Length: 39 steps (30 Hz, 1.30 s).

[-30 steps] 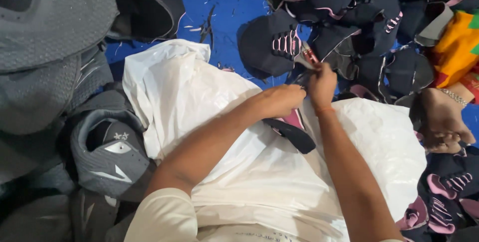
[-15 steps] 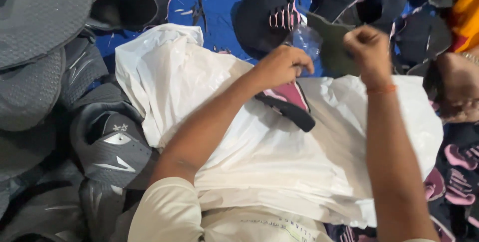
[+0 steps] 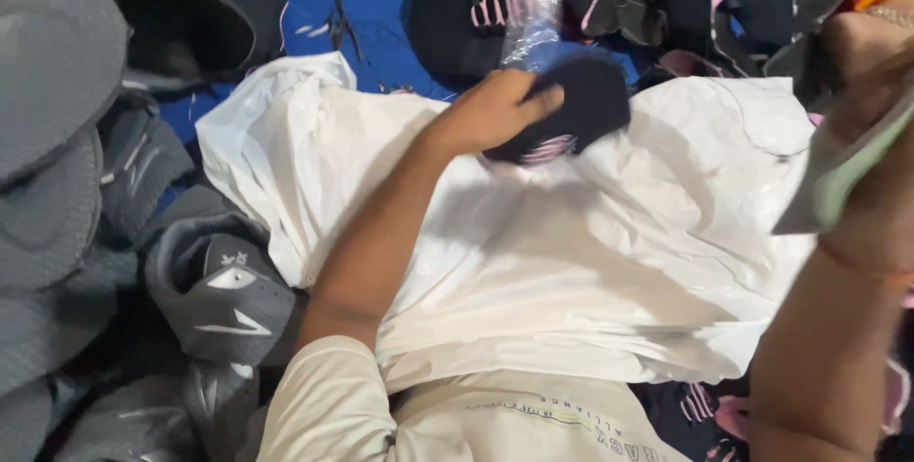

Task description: The person trims excess threads and cleans shoe uppers using thread snips in a manufacturing environment.

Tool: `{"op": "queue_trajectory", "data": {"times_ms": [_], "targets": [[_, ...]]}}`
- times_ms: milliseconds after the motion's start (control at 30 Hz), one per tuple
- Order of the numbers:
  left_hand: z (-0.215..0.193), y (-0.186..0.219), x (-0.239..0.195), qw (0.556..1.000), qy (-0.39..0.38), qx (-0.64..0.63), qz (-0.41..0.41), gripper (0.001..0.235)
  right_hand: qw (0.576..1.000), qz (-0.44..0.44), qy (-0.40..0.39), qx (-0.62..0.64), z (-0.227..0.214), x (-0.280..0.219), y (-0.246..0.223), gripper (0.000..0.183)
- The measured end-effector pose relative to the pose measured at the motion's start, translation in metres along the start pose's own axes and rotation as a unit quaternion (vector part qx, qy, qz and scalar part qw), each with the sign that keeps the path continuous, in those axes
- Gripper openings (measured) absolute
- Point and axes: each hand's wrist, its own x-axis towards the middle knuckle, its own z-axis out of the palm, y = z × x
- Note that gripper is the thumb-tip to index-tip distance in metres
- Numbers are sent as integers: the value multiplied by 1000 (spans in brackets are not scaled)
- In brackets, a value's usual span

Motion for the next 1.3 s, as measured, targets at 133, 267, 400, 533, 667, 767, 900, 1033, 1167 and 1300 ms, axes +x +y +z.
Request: {"op": "queue_trajectory", "data": {"times_ms": [133,267,400,533,667,767,900,1033,1167,1300], "targets": [[41,8,14,937,181,-265,140,46,981,9,185,-53,102,-7,-5,5],[117,-15,33,925,109,-341,127,41,962,-42,61,-262,164,3,20,38],[123,-9,33,679,95,-724,75,44,887,-159,112,-418,196,26,47,49],[87,10,18,775,-49,-624,86,84,862,-148,147,-461,183,29,85,44],[112,-2,32,896,-35,-443,-4,64,877,-103,109,-456,171,23,98,46],[142,-11,32,914,-49,-404,4,43,924,39,70,-373,173,16,91,49],[158,-26,39,856,220,-447,139,45,942,91,12,-323,163,25,94,47],[156,-19,48,891,255,-373,38,37,970,114,-39,-213,154,32,107,35],[161,-21,51,922,198,-322,87,32,955,81,40,-283,143,28,134,40],[152,-33,54,947,251,-193,57,33,967,52,38,-246,127,31,150,41]]}}
